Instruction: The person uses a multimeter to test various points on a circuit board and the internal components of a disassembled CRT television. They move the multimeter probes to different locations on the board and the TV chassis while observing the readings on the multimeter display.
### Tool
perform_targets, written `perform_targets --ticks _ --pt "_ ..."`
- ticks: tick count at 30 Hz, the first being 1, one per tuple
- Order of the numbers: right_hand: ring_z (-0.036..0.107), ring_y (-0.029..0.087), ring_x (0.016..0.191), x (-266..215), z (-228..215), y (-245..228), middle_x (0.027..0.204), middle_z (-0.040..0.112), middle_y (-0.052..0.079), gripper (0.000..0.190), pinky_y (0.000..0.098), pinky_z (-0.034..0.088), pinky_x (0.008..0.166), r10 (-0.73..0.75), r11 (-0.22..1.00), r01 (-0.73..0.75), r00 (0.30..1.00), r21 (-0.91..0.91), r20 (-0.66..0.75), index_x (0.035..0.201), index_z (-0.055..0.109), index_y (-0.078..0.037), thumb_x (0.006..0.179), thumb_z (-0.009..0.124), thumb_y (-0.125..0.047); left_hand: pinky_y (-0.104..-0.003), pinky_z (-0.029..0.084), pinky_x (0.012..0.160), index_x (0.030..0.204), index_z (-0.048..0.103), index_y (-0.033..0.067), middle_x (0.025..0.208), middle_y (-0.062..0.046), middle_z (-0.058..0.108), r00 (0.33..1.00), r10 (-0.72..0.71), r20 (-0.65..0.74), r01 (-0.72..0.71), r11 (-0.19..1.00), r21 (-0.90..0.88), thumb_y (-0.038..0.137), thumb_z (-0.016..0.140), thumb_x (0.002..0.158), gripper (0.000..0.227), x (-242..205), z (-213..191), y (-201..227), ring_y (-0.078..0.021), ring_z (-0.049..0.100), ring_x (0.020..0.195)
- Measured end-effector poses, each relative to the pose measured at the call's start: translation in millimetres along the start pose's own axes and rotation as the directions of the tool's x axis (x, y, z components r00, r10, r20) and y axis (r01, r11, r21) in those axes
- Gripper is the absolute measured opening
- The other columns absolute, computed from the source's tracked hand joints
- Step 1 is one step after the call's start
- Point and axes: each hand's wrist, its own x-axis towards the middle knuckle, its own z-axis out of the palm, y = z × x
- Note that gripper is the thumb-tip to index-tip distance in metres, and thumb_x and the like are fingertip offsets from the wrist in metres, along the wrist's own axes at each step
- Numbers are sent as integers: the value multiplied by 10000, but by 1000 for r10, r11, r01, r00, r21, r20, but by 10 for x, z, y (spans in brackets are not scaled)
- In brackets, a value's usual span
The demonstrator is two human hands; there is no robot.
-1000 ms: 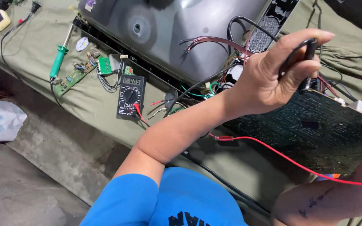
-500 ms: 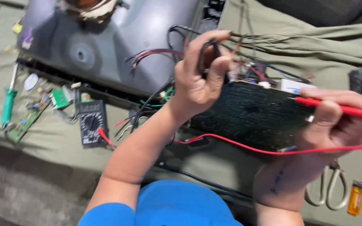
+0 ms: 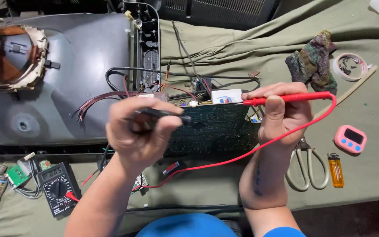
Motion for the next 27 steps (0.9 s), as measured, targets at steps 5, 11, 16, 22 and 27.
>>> perform_targets --ticks 5,11,16,22,27 --pt "696 213 835 -8 -37 -74 953 650 118 232 278 601 850 51 999 -51 999 1 -11 1077 505 -59 1083 610 -265 -271 581 668 1147 569 19 981 -89 760 985 62 161 -72 996 54 4 840 894 372 242 137 50 -161 719 737" --pt "684 210 893 -2 -77 -79 1004 642 121 185 293 601 910 89 996 -89 996 0 -17 1112 497 -51 1094 581 -215 -205 522 643 1199 535 2 1008 -76 749 972 -65 227 79 996 -51 23 687 1007 246 384 268 76 -86 625 701" --pt "670 191 903 -6 -94 -64 1017 638 111 130 274 586 901 95 995 -95 995 3 35 1114 507 -48 1099 561 -165 -212 586 736 1268 473 26 1036 -89 707 930 -156 334 224 958 -177 -24 598 1050 256 491 352 79 -109 663 820" --pt "679 198 904 -7 -119 -45 1010 640 109 101 275 584 897 103 994 -104 994 42 41 1120 515 -48 1087 568 -128 -215 468 597 1317 514 89 912 -2 720 908 -108 405 119 993 -1 43 742 992 400 615 383 67 -61 528 661" --pt "689 212 923 3 -121 -54 1034 640 125 86 289 595 905 83 996 -84 994 14 66 1126 499 -33 1094 542 -102 -241 557 712 1290 498 33 1005 -63 705 928 13 371 16 997 -75 -103 688 1007 368 625 365 100 -114 655 798"
